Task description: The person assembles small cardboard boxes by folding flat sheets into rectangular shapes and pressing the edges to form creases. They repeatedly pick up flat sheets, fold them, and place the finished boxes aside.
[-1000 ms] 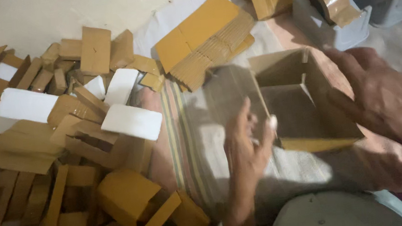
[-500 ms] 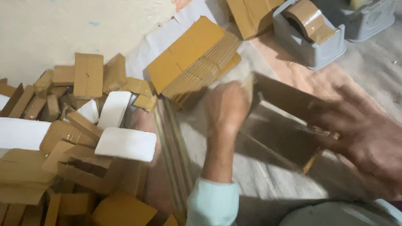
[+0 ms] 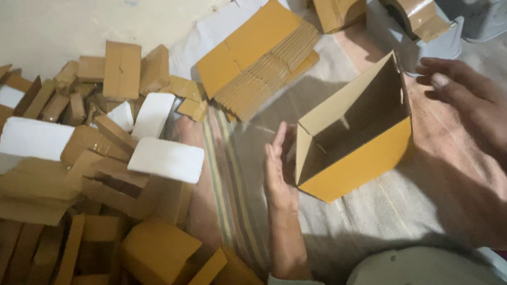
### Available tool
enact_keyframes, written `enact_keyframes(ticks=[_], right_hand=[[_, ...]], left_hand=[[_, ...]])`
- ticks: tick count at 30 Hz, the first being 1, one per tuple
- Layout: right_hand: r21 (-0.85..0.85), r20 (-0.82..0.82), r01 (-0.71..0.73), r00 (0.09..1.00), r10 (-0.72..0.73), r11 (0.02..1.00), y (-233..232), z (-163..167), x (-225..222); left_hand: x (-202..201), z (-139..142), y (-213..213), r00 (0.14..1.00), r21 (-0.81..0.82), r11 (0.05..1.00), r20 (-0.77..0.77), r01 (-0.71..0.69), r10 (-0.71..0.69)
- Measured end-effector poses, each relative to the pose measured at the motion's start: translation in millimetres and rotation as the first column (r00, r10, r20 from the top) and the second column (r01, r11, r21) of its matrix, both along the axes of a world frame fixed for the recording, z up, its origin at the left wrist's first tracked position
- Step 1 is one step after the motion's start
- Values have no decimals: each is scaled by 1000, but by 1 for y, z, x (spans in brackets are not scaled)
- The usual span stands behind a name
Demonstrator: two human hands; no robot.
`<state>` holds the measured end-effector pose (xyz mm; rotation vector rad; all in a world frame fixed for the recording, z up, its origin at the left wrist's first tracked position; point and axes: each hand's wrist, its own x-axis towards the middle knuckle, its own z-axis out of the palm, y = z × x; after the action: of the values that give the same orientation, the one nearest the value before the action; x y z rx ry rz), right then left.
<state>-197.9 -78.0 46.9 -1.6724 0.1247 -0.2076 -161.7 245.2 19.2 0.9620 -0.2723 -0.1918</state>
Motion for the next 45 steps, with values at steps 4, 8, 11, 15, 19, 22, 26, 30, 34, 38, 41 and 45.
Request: enact_keyframes(ticks=[4,8,11,15,19,22,26,30,34,38,41,45], right_hand=[[153,-6,-114,993,117,982,8,-3,27],[178,-4,-228,973,233,957,21,0,34],[249,-132,-124,978,161,960,24,0,30],[187,-185,-81,976,116,979,20,-11,28],[170,-317,29,948,27,985,19,-28,30],[283,-232,-27,968,96,959,20,-32,32],[379,-239,-21,964,119,925,21,-28,37],[125,-195,-21,980,46,992,31,-27,42],[110,-137,-23,990,38,994,38,-37,49],[166,-118,-25,992,45,986,31,-54,53],[104,73,-78,995,71,992,24,-67,54],[285,35,35,998,-47,958,24,-79,64]], left_hand=[[-9,-26,-31,985,-43,997,157,-69,75],[-15,-27,-42,871,379,798,344,-469,349],[-8,-23,-34,852,284,860,448,-423,271],[6,-28,-35,911,191,936,351,-296,217],[11,-36,-41,965,-81,989,222,-127,142],[11,-37,-36,971,-18,990,192,-142,143],[21,-38,-32,985,73,987,113,-143,134],[39,-47,-34,976,242,946,27,-214,214],[50,-65,-30,981,315,940,-96,-131,168],[62,-88,-32,988,176,974,87,-145,131],[73,-101,-33,970,126,978,200,-164,137],[77,-105,-27,930,179,940,287,-289,232]])
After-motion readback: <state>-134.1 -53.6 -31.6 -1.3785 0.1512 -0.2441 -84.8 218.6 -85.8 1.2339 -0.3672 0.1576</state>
